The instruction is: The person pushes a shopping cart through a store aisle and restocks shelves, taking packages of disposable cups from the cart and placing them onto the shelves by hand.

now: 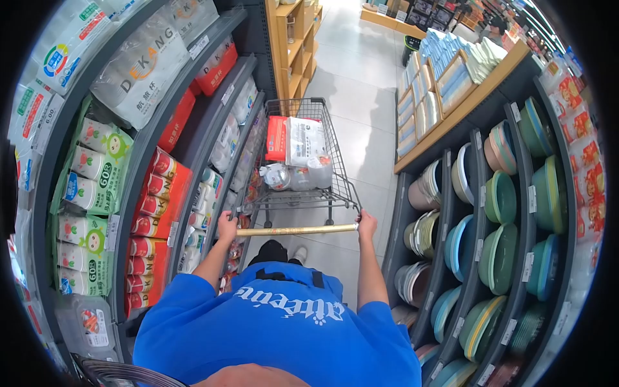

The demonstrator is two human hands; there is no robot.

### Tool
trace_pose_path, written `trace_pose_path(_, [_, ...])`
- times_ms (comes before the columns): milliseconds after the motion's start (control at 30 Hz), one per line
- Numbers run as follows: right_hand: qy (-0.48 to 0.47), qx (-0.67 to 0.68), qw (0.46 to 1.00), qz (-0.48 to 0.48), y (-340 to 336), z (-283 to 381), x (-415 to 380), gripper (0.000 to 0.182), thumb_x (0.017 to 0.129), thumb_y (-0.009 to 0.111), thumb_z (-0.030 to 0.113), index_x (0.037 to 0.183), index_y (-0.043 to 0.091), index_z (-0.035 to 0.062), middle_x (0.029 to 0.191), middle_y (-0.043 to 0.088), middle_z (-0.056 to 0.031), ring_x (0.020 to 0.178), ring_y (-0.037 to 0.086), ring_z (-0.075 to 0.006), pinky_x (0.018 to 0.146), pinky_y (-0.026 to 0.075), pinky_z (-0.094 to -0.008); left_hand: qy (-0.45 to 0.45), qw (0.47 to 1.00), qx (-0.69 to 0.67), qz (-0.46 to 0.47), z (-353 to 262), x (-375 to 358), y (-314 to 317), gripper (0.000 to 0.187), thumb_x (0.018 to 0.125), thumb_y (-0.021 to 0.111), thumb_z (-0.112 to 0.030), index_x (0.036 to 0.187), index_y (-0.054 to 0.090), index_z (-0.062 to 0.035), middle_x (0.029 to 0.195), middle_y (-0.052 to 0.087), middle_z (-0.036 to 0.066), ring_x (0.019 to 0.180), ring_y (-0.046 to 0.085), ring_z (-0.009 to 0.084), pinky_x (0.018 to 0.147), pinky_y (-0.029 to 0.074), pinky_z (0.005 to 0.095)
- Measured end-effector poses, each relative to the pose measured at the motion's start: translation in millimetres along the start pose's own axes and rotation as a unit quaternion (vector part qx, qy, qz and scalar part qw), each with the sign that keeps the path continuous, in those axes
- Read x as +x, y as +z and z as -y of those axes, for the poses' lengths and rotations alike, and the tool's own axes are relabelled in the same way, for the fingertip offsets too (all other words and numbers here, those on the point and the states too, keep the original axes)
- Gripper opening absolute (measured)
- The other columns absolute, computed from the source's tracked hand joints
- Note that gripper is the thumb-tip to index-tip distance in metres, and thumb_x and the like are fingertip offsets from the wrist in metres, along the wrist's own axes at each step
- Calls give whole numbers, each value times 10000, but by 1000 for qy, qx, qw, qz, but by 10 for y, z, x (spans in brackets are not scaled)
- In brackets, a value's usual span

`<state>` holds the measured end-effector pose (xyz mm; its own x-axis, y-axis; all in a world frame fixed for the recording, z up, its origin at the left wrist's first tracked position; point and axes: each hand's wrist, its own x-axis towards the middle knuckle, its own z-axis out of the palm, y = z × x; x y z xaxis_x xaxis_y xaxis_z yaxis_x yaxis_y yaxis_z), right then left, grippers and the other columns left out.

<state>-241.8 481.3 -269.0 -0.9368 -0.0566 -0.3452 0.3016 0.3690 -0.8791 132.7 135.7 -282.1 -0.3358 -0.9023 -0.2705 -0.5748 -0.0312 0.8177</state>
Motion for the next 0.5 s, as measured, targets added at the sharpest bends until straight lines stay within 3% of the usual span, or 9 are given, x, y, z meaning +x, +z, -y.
trace_pose_path(133, [6, -4, 1000, 10, 24, 76, 9, 332, 939, 604, 240, 768, 657, -39, 660, 624, -96, 587, 612, -176, 553, 459, -317, -70, 995, -63, 34, 60, 119, 30, 414, 835, 647, -72, 1229, 551, 9, 1215, 608, 239, 1153, 585, 349, 979, 448, 401])
trace_pose_path(367, [-10, -15, 1000, 20, 97, 124, 16, 326, 951, 585, 232, 786, 655, -41, 661, 619, -82, 588, 611, -172, 555, 460, -314, -58, 997, -44, 17, 363, 401, 136, 412, 830, 664, -108, 1219, 569, -10, 1172, 614, 230, 1114, 594, 340, 949, 457, 410])
trace_pose_path(500, [-28, -30, 999, 14, 151, 177, 93, 340, 960, 575, 240, 783, 660, -37, 655, 624, -90, 595, 620, -169, 556, 455, -318, -12, 1000, -14, -6, 212, 449, 131, 349, 835, 652, -114, 1159, 586, -4, 1063, 641, 207, 945, 643, 311, 803, 508, 397])
